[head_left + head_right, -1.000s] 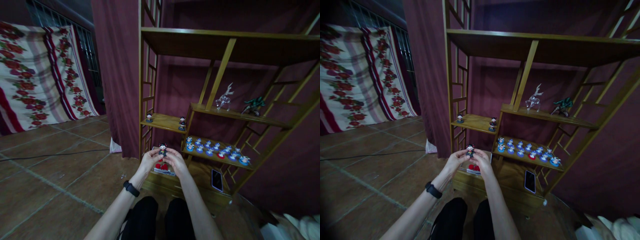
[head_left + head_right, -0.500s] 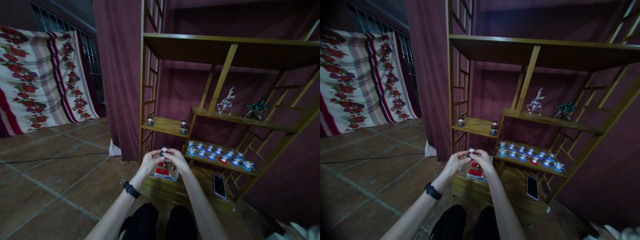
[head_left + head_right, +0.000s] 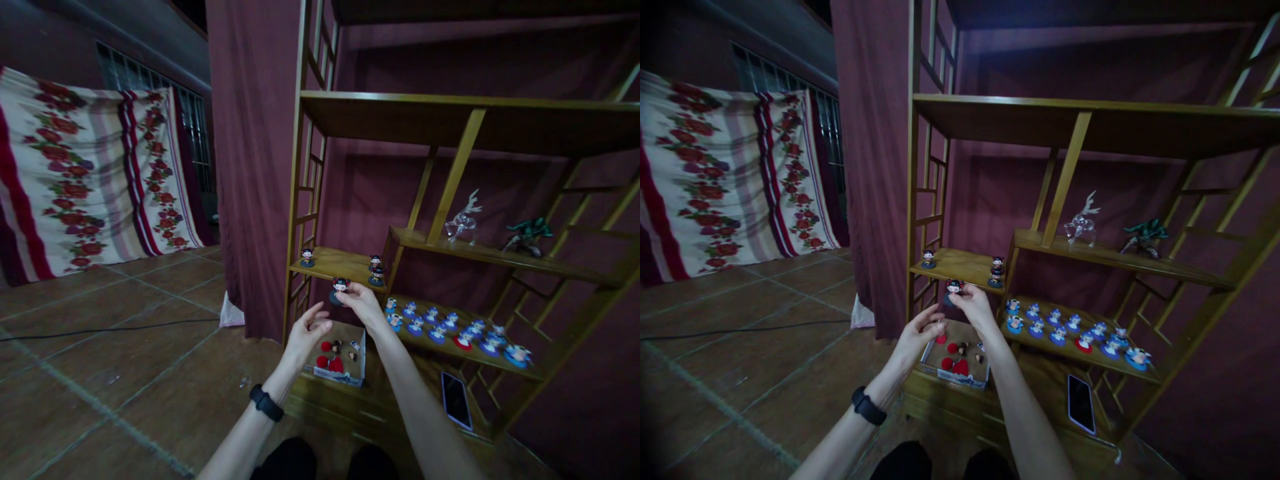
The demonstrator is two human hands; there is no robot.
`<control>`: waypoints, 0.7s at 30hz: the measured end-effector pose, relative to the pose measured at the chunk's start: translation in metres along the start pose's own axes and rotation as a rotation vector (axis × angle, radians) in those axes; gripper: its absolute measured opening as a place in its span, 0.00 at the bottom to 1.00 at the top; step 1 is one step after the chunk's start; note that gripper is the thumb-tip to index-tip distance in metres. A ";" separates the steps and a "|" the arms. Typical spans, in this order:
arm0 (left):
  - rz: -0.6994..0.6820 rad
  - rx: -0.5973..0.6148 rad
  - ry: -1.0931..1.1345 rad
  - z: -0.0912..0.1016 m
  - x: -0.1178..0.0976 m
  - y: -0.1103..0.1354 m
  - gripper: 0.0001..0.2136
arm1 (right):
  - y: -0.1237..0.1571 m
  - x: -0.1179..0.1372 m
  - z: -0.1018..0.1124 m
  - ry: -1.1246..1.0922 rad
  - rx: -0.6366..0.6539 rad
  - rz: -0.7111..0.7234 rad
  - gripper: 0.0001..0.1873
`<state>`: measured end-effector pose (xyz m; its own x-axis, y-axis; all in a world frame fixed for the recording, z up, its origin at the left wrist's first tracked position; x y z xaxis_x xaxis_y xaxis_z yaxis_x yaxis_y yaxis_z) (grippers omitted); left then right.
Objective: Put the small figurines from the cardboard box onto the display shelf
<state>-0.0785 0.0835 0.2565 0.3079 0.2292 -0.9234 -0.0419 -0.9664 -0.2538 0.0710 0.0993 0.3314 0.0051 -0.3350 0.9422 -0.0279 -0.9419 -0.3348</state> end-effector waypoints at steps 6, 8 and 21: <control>0.179 -0.077 -0.123 0.034 0.070 0.023 0.29 | -0.074 0.015 -0.005 0.083 -0.059 0.056 0.15; 0.216 -0.090 -0.201 0.048 0.094 0.032 0.28 | -0.099 0.014 -0.011 0.136 -0.088 0.039 0.14; 0.219 -0.242 -0.536 0.118 0.202 0.064 0.11 | -0.204 -0.031 -0.046 0.417 -0.161 0.053 0.09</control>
<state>-0.1313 0.0819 0.0200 -0.2054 -0.0107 -0.9786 0.1852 -0.9823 -0.0281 0.0304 0.3032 0.3713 -0.4029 -0.3132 0.8600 -0.1729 -0.8967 -0.4075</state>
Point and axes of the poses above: each hand's wrist, its own y-axis away from the middle knuckle, its own z-axis out of the back of the hand, x = y × z, the point moved 1 cm from there along -y, towards the middle knuckle, and after that the axes turned 4 degrees about -x, right-handed, at the moved point
